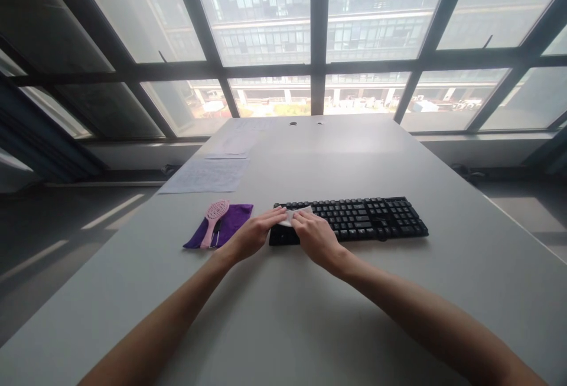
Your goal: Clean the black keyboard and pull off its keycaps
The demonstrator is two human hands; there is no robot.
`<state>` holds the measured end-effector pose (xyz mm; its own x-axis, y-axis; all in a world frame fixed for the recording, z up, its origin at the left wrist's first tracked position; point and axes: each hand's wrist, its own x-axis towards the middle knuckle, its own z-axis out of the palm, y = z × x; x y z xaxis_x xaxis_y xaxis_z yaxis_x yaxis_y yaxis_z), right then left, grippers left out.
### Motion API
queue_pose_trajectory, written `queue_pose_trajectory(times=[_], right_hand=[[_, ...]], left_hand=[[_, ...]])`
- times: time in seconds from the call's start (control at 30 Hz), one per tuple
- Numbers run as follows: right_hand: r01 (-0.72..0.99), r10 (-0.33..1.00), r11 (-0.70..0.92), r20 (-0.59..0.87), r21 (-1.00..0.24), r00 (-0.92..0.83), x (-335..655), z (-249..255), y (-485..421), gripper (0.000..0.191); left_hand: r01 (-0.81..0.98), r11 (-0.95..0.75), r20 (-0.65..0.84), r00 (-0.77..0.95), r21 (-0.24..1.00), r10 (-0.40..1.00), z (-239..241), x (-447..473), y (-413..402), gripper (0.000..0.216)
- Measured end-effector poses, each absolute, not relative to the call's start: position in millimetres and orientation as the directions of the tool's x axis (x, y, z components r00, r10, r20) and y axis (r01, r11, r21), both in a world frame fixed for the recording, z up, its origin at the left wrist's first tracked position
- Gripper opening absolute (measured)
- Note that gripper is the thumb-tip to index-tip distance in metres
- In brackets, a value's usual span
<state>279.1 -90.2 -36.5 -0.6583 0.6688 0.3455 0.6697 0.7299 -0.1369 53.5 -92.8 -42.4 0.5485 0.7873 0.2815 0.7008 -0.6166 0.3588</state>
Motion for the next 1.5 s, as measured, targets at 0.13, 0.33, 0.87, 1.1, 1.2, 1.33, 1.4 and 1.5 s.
queue_pose_trajectory(times=[0.13, 0.33, 0.87, 1.1, 1.2, 1.33, 1.4, 1.5], right_hand=[[0.647, 0.641, 0.754, 0.347, -0.116, -0.685, 290, -39, -109, 0.036], [0.613, 0.600, 0.785, 0.360, -0.091, -0.715, 310, -52, -128, 0.040], [0.599, 0.604, 0.766, 0.581, -0.234, -0.546, 330, -60, -101, 0.015], [0.510, 0.558, 0.811, 0.645, -0.288, -0.522, 330, -57, -103, 0.016], [0.429, 0.580, 0.808, 0.679, -0.405, -0.450, 332, -49, -106, 0.016], [0.301, 0.698, 0.716, 0.625, -0.630, -0.349, 347, -30, -116, 0.012], [0.270, 0.783, 0.615, 0.535, -0.741, -0.316, 359, -20, -120, 0.007], [0.213, 0.898, 0.423, 0.376, -0.881, -0.228, 379, -8, -121, 0.009]], left_hand=[[0.692, -0.681, 0.309, 0.611, 0.239, 0.729, -52, 59, -119, 0.064], [0.688, -0.714, 0.321, 0.652, 0.129, 0.687, -59, 63, -144, 0.067], [0.734, -0.558, 0.533, 0.316, 0.386, 0.785, -64, 65, -134, 0.019], [0.647, -0.612, 0.583, 0.304, 0.454, 0.753, -58, 71, -136, 0.005], [0.578, -0.626, 0.602, 0.270, 0.523, 0.752, -46, 78, -143, 0.005], [0.456, -0.555, 0.523, 0.207, 0.696, 0.827, -27, 93, -151, 0.008], [0.381, -0.454, 0.426, 0.161, 0.805, 0.890, -18, 107, -151, 0.014], [0.218, -0.273, 0.249, 0.133, 0.937, 0.959, -9, 133, -142, 0.025]])
